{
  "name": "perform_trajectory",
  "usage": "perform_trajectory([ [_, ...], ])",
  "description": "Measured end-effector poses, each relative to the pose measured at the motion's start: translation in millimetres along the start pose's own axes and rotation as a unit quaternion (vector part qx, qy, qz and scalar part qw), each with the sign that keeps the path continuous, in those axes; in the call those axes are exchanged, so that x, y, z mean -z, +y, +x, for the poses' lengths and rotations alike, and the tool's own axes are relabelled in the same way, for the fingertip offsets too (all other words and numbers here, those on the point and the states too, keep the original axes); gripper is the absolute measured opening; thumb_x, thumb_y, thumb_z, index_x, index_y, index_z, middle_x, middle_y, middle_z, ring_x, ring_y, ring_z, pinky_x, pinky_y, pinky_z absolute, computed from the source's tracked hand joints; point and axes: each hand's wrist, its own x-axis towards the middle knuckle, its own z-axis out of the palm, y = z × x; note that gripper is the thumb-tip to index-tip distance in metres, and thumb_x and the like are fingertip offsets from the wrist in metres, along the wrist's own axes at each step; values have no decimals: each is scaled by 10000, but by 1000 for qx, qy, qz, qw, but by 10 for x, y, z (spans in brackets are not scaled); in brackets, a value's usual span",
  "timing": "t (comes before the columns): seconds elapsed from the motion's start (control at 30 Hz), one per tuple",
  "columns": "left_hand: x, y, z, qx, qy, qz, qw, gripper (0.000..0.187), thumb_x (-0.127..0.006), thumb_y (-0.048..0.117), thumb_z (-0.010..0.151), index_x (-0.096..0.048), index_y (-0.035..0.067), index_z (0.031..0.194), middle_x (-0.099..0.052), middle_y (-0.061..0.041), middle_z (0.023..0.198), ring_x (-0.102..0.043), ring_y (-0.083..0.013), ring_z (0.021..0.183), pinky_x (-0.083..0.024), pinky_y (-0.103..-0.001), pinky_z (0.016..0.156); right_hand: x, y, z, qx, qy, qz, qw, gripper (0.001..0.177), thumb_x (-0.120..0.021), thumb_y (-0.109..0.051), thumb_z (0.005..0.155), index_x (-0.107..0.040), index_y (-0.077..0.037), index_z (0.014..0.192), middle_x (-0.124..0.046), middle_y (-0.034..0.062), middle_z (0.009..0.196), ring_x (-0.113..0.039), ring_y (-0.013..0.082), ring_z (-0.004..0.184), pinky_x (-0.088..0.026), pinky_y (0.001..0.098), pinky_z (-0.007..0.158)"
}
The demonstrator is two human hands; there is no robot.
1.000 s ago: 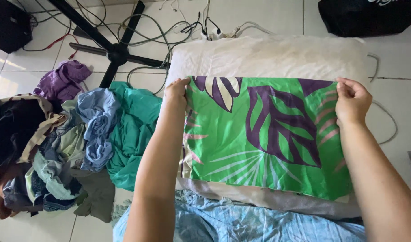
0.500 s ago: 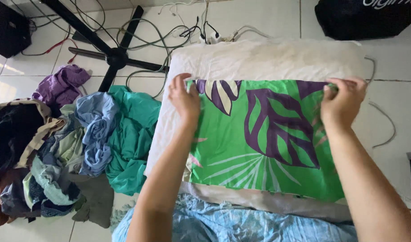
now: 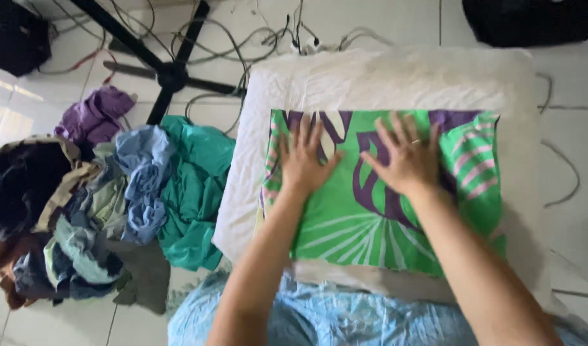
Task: Ironing and folding a tank top and a piece of fabric on a pillow.
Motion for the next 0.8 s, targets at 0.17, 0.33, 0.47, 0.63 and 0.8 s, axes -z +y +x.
perform_trajectory([
  [0.17,165,-465,127,69,5,12,998,895,-551,698,905,-351,169,1598,-281,-142,1681,-211,-334,1560,-142,-643,1223,16,854,-247,-111,17,-31,993,915,-197,-878,938,-166,-305,1651,-122,85,1718,-119,341,1562,-27,651,1232],
  [0.33,136,-178,-22,158,7,207,965,797,-474,555,970,-349,31,1558,-284,-199,1653,-186,-380,1543,-76,-688,1186,169,790,-425,-319,-39,-84,943,1068,-323,-871,922,-114,-100,1631,-70,222,1686,-30,430,1560,20,708,1141],
  [0.47,-114,650,-498,25,20,184,982,757,-477,476,996,-345,-10,1562,-325,-176,1636,-214,-378,1541,-70,-696,1210,27,-31,-682,-182,79,4,980,1105,-520,-759,925,-168,19,1626,-147,268,1691,-158,428,1557,-82,696,1199],
  [0.63,310,648,-1038,-4,-51,-79,996,754,-554,496,949,-358,165,1598,-284,-166,1668,-238,-398,1537,-100,-618,1235,400,-274,-1145,-55,-39,-85,994,959,-488,-832,813,-278,-301,1583,-236,80,1673,-255,334,1511,-158,765,1133],
  [0.8,665,17,-1425,40,-54,25,997,787,-567,559,942,-362,137,1574,-270,-148,1662,-248,-380,1532,-112,-626,1201,845,208,-1847,-89,-76,-100,988,1199,-480,-928,643,-206,-252,1594,-188,123,1671,-229,377,1494,-192,790,1064],
])
